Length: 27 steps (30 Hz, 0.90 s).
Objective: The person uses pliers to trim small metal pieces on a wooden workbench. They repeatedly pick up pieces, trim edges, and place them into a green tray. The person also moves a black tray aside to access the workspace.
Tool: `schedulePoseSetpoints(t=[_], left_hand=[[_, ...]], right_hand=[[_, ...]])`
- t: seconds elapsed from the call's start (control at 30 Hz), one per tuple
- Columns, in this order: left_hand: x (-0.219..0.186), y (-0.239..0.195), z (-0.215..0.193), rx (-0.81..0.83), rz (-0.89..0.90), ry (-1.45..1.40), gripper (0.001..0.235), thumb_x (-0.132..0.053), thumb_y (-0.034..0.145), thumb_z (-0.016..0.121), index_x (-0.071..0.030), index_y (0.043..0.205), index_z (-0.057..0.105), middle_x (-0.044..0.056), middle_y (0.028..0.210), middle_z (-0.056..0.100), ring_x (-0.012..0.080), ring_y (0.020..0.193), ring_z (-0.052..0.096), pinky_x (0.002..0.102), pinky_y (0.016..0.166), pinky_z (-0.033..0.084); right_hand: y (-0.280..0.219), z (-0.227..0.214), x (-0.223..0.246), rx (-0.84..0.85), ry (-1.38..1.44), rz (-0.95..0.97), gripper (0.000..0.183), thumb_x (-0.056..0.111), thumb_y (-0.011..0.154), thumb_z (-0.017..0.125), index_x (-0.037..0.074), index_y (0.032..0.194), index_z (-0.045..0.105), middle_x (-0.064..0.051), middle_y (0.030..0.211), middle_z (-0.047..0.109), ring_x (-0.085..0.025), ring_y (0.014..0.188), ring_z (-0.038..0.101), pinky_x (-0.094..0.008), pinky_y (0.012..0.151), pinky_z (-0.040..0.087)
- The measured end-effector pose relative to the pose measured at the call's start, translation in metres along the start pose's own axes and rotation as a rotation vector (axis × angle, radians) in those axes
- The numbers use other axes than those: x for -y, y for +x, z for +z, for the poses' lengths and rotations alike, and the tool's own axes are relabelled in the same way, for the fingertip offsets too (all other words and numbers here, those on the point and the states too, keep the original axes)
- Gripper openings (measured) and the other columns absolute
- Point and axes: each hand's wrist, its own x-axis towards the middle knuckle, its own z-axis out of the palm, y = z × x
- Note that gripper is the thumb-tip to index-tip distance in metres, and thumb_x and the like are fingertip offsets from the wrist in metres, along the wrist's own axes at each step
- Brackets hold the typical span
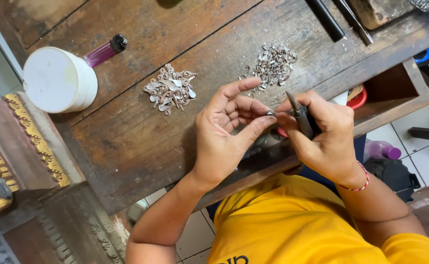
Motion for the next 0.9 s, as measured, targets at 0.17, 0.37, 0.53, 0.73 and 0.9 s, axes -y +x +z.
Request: schedulePoseSetpoints(t=[0.17,0.37,0.53,0.73,0.9], left_hand=[[0.005,0.0,-0.002,0.072,-0.032,-0.214,0.055,-0.002,0.087,0.082,-0.006,0.135,0.056,0.01,0.104,0.072,0.0126,0.093,0.07,0.023,0.091,0.06],[0.013,0.003,-0.002,0.144,0.027,-0.124,0.03,0.001,0.096,0.072,-0.001,0.126,0.067,0.006,0.112,0.069,0.0117,0.099,0.07,0.025,0.094,0.064],[0.011,0.004,-0.005,0.147,0.022,-0.141,0.029,-0.005,0.097,0.073,-0.003,0.126,0.069,0.005,0.115,0.069,0.0118,0.106,0.069,0.024,0.1,0.061],[0.011,0.006,-0.006,0.049,0.023,-0.151,0.015,-0.006,0.098,0.072,-0.002,0.112,0.071,0.009,0.103,0.074,0.015,0.097,0.075,0.025,0.094,0.064],[0.002,0.01,-0.01,-0.084,0.006,-0.223,0.013,-0.004,0.096,0.072,-0.001,0.107,0.067,0.012,0.096,0.074,0.0201,0.094,0.077,0.03,0.09,0.067]], right_hand=[[-0.004,0.001,-0.004,0.082,0.392,0.263,0.014,0.017,0.102,0.063,0.003,0.1,0.058,0.0,0.082,0.056,-0.006,0.072,0.056,-0.02,0.066,0.048],[-0.005,0.013,-0.013,0.019,0.797,0.4,0.017,0.018,0.099,0.065,0.003,0.103,0.057,-0.003,0.074,0.05,-0.009,0.061,0.051,-0.018,0.049,0.034],[-0.001,0.01,-0.007,0.044,0.598,0.324,0.016,0.019,0.101,0.063,0.005,0.099,0.056,0.0,0.071,0.048,-0.006,0.058,0.046,-0.019,0.052,0.036],[-0.003,0.003,-0.011,0.044,0.306,0.187,0.012,0.015,0.102,0.065,0.003,0.103,0.061,-0.002,0.087,0.06,-0.007,0.073,0.053,-0.021,0.069,0.046],[-0.006,-0.01,-0.029,-0.134,0.052,0.042,0.009,0.007,0.104,0.07,0.001,0.111,0.069,-0.004,0.082,0.056,-0.009,0.066,0.048,-0.023,0.065,0.037]])
